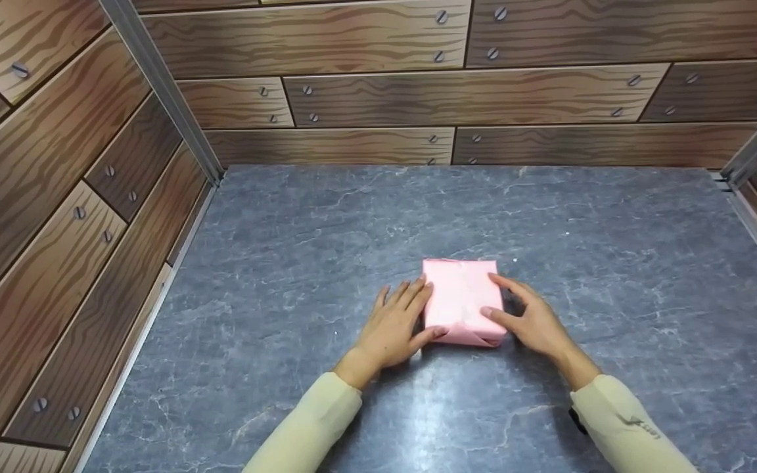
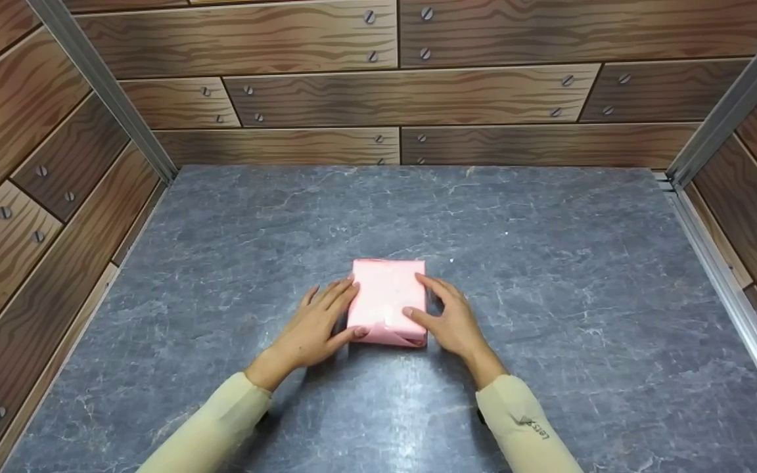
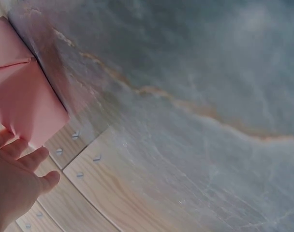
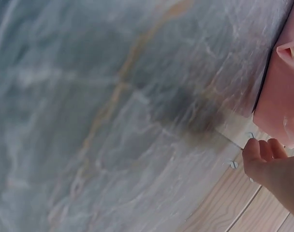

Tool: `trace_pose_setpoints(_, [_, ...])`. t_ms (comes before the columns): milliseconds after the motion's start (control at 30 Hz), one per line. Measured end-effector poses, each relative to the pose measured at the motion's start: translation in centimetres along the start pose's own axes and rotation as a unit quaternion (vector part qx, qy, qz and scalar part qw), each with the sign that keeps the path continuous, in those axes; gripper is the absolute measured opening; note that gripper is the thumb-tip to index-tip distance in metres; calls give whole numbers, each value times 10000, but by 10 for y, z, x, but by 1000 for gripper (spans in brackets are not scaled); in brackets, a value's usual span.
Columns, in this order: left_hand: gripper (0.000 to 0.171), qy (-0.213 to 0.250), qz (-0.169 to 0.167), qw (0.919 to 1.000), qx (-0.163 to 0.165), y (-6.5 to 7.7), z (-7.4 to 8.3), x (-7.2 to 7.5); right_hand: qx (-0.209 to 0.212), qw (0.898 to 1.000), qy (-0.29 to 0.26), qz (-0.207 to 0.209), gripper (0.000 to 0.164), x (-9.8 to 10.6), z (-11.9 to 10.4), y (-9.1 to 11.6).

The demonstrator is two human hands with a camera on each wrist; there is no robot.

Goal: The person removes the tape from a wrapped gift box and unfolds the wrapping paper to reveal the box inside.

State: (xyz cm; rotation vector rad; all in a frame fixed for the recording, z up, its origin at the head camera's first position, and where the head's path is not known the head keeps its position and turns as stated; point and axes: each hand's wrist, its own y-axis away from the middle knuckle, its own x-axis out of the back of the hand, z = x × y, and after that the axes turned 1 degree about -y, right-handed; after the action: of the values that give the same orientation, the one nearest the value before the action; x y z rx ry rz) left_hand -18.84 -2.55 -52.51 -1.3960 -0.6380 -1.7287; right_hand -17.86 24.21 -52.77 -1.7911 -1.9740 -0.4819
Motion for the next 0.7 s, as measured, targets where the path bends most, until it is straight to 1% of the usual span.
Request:
trace_pose_setpoints(300, [76,372,-92,9993,-10,0,-1,3,37,9999,-18,-165,70,1,-1,0])
trace_pose_setpoints(533, [74,250,-110,9996,-48,-2,-1,7,254,9994,130,-190,69,2,1,-1])
trace_pose_setpoints(700, [71,155,-45,9998,-63,-6,3,10,234,9995,49,-220,68,1,0,-1])
